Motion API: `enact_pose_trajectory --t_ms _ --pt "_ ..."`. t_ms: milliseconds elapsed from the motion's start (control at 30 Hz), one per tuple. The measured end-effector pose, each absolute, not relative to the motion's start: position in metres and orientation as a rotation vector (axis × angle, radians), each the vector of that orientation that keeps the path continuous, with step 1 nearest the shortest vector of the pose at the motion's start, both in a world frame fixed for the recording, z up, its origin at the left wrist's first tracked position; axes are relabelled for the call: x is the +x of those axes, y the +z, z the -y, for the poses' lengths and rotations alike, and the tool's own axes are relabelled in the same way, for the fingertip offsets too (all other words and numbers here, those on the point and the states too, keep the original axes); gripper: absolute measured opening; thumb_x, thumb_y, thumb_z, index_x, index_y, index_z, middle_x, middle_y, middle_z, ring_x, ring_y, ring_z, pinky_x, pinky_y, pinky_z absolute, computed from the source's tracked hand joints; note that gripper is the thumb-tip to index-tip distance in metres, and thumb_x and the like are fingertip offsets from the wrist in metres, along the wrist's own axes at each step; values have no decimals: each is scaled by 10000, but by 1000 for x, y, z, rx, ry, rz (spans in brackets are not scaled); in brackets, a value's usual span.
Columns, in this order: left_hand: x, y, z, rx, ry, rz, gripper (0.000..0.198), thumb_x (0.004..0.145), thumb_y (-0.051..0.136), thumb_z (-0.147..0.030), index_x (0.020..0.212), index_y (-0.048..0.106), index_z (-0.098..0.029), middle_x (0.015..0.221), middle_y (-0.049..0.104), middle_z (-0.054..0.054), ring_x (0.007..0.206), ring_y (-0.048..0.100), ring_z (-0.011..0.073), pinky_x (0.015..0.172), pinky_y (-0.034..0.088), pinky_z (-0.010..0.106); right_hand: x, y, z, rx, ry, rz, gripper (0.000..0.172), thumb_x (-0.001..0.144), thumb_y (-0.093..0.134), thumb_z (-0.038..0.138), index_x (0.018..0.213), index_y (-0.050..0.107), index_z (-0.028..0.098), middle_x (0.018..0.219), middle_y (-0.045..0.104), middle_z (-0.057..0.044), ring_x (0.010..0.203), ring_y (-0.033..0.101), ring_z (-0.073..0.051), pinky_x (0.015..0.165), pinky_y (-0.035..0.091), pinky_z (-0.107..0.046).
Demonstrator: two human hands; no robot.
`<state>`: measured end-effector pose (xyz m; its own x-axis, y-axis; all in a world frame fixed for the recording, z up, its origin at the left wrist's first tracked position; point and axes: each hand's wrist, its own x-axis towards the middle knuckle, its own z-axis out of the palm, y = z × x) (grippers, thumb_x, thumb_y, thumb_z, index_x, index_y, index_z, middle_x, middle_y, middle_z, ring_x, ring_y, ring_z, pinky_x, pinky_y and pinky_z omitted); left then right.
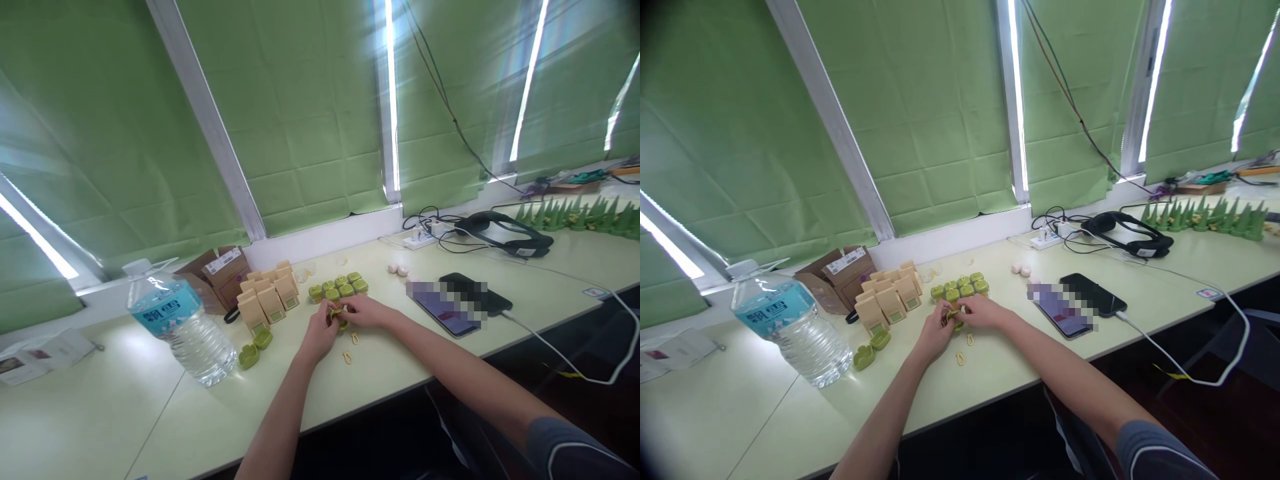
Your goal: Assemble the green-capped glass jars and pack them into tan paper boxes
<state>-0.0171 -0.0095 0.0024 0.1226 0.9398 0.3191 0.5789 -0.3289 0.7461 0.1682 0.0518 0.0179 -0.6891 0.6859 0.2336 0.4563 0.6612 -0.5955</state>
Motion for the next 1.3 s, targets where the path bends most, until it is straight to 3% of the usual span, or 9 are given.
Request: enact_pose_trajectory --t_ms 300,433,567,800,900,1100,1300 --pt "-18 1 6 1979 1157 -1486 116 859 527 -186 969 518 -220 706 583 -36 617 488 130 607 345 239 169 19 -51 -894 684 2426 245 964 559 386 1019 711 201 590 582 39 523 462 -108 536 268 -232" --pt "-17 4 8 1991 1161 -1551 159 872 518 -216 1026 560 -213 648 520 -53 598 465 130 601 337 239 171 23 -52 -935 573 2386 208 929 586 350 929 734 205 631 625 24 557 501 -113 548 282 -232" --pt "-16 8 10 1984 1165 -1603 195 868 497 -203 1036 597 -202 615 466 -64 578 443 124 591 318 238 185 29 -62 -1091 356 2104 341 961 495 364 749 703 197 647 647 2 590 532 -127 568 301 -245" --pt "-17 6 10 1967 1132 -1602 206 875 483 -204 1046 599 -210 599 430 -72 572 417 122 584 307 234 239 35 -93 -1611 180 1649 228 891 530 311 1025 708 263 975 757 -31 908 644 -225 711 413 -284" --pt "-17 6 10 1968 1126 -1605 208 878 478 -205 1047 598 -213 598 421 -73 573 415 123 585 308 235 248 31 -99 -1782 213 1719 217 858 554 294 997 710 234 1008 754 -71 958 641 -262 782 437 -335" --pt "-17 7 10 1967 1116 -1615 214 865 489 -195 1041 609 -206 583 415 -74 563 415 125 582 305 240 239 28 -101 -1556 341 1753 218 912 503 291 977 703 235 994 750 -40 910 648 -214 764 442 -302" --pt "-16 8 11 1964 1104 -1614 216 860 491 -189 1040 609 -205 584 421 -74 567 415 126 584 309 239 245 21 -105 -1660 196 1786 262 894 543 235 1114 684 222 1114 713 -93 1106 561 -293 828 437 -338"
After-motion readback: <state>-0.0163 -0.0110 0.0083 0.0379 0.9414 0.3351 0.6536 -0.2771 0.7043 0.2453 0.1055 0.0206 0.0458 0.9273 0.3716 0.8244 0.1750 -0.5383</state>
